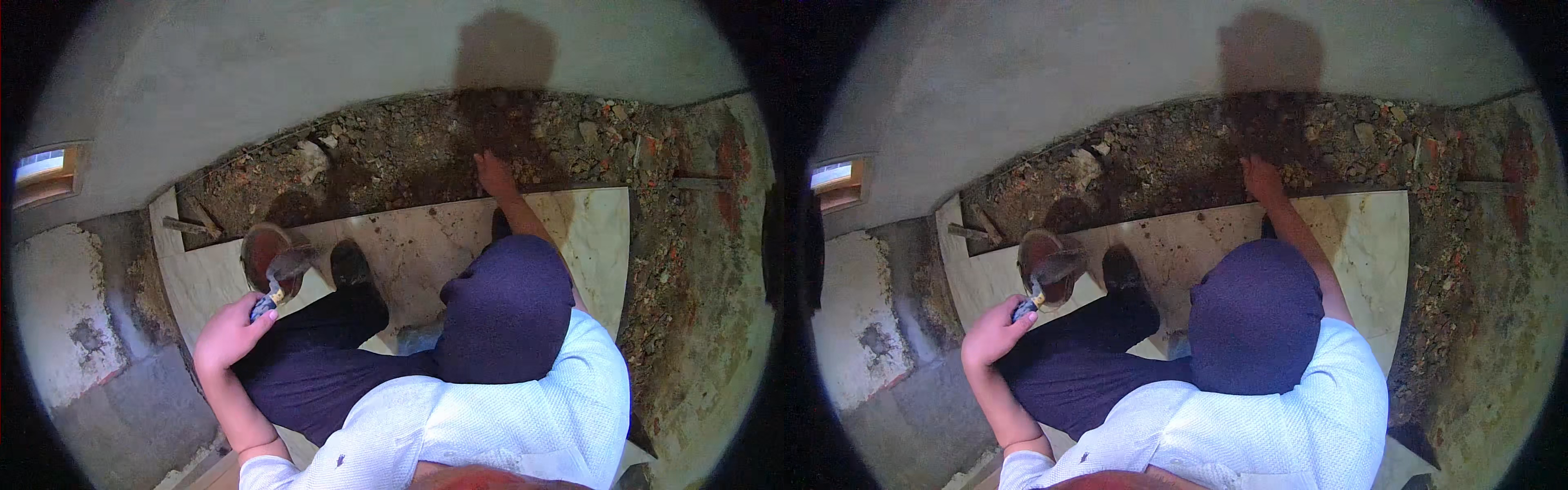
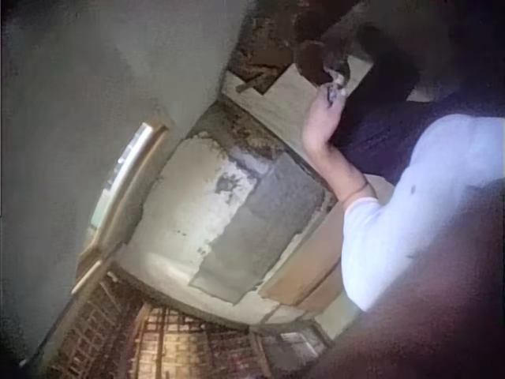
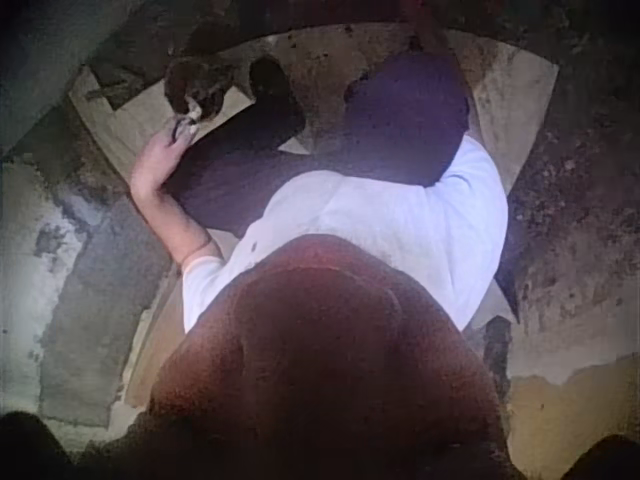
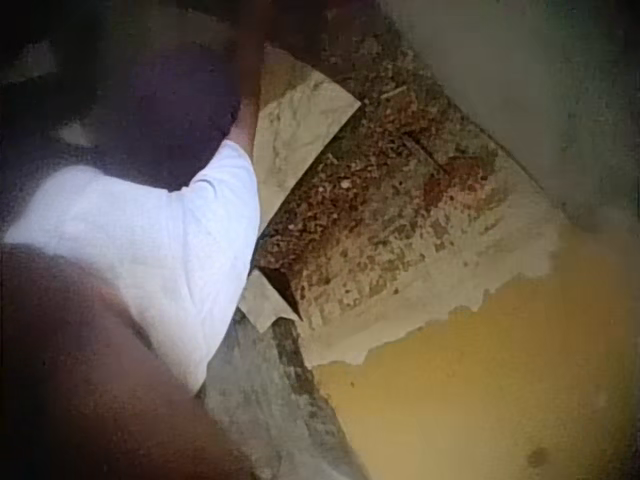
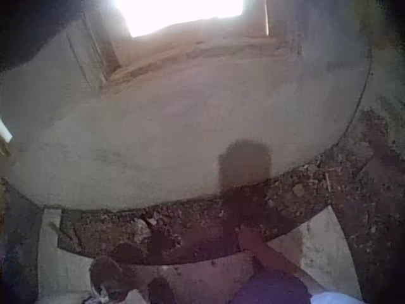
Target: Applying mortar and adjusting edges of floor tiles using a trowel and hammer.
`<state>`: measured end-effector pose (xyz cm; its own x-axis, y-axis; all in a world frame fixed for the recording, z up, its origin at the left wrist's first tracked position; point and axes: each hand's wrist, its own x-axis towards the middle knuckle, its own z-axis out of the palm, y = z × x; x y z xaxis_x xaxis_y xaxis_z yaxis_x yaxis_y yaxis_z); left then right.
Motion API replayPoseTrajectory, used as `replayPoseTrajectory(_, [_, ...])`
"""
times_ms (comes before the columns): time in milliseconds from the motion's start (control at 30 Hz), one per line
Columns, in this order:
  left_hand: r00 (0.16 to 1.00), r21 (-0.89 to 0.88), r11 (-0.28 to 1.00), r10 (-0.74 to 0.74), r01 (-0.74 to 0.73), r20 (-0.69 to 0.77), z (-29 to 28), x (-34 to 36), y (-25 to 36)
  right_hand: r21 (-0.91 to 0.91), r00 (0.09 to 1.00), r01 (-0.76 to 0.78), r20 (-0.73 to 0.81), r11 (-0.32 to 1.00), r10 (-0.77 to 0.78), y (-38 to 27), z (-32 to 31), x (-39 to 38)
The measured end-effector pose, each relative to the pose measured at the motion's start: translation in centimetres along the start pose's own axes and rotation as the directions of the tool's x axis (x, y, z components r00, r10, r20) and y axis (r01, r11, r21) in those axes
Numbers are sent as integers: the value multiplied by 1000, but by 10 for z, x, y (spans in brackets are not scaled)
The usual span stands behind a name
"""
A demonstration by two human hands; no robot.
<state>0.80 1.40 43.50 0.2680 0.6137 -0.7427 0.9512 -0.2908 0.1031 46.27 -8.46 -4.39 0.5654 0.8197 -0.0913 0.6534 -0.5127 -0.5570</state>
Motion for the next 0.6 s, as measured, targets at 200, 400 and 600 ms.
replayPoseTrajectory(200, [1000, -10, 1000, -12, 12, 2, 3, -10, -4, 41, 996, 29, 79, 999, -32, -43, -39, -2])
replayPoseTrajectory(400, [1000, -9, 1000, -9, 8, -9, 3, -5, -12, -53, 997, -77, -10, 996, 77, 2, -52, -30])
replayPoseTrajectory(600, [1000, 3, 1000, 1, -1, -6, 2, -6, -6, -168, 982, -147, 90, 975, 163, 12, -50, -21])
